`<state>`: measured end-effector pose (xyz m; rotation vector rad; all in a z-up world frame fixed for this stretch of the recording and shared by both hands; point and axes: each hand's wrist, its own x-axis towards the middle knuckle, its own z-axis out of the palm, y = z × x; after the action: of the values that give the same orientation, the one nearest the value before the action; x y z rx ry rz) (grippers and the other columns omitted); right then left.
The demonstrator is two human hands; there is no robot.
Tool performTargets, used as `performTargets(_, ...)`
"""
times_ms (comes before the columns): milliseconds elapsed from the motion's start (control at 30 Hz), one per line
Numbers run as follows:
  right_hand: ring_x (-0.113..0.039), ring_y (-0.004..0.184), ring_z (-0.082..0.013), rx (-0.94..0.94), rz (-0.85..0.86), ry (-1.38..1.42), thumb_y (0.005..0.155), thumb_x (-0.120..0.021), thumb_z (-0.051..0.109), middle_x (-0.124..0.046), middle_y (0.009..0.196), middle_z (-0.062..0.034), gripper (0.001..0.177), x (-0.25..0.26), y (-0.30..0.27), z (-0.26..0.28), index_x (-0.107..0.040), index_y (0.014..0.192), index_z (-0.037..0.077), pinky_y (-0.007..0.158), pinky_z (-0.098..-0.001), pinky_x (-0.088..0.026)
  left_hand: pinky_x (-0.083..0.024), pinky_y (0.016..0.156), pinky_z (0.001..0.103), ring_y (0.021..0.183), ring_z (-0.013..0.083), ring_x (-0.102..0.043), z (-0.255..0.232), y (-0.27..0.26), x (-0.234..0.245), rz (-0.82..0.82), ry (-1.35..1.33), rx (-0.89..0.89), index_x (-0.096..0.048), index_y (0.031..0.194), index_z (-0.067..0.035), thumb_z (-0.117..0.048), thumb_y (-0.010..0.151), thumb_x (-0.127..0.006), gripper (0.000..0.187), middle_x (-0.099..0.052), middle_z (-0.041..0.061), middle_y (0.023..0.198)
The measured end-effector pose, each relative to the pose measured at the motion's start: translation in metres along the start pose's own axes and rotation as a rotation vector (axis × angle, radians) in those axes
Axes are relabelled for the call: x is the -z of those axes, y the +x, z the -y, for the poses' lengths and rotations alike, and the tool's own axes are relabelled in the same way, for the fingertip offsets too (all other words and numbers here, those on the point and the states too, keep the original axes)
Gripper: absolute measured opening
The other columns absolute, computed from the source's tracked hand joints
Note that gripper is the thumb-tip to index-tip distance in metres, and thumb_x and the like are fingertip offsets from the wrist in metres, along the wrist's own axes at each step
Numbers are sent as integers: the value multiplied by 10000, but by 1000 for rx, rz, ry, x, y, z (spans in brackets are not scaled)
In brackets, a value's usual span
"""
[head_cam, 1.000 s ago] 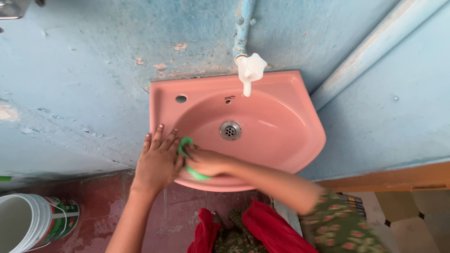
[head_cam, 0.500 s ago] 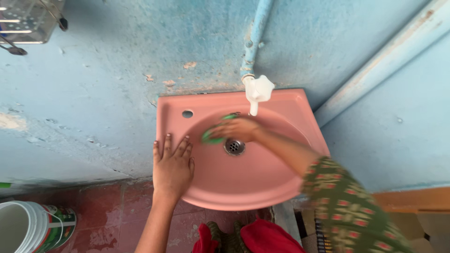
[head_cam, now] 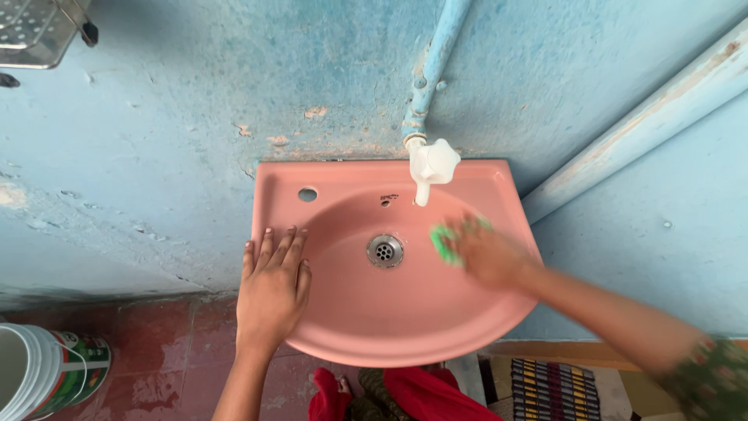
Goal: The person scrubs a pink wall-mounted sink with a green sponge, cleaning the basin, faucet, and surrounding surfaces. The person repeatedly wipes the sink's interior and exterior surfaces.
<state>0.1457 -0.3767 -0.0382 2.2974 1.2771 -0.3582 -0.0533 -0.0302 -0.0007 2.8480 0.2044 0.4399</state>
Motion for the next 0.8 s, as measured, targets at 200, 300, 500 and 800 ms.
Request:
performTargets(200,-130,1596,-371,517,47,697,1066,-376,433,-221,1696,-241,653,8,42,115,-259,1609,88,1298,-543,-83,-235,1215,524,1442,371,-405,0,2,0,-26,-34,26,-511,1455,-40,-239,989,-455,509,-553,161,1472)
performTargets(300,14,1570,-436,645,-240,1043,1059,-373,367,-79,1692,-319,732,51,88,174,-128,1637,-10,1234,-556,-64,-245,1210,522,1438,359,-415,1,0,0,-36,-26,15,-516,1449,-42,-244,986,-455,509,-561,168,1463)
performTargets(500,-120,1559,-323,255,-163,367,921,-527,440,-247,1648,-172,803,47,95,90,-291,1584,54,1252,-539,-92,-250,1209,527,1434,361,-426,2,1,-1,-20,-36,30,-536,1421,-29,-231,995,-444,481,-581,168,1433)
performTargets(800,-147,1545,-403,188,225,530,1016,-447,431,-180,1661,-258,777,-32,14,67,-190,1603,-8,1259,-514,-130,-260,1230,522,1452,401,-417,1,-3,7,-69,-253,100,-515,1455,-34,-193,990,-416,501,-574,209,1433)
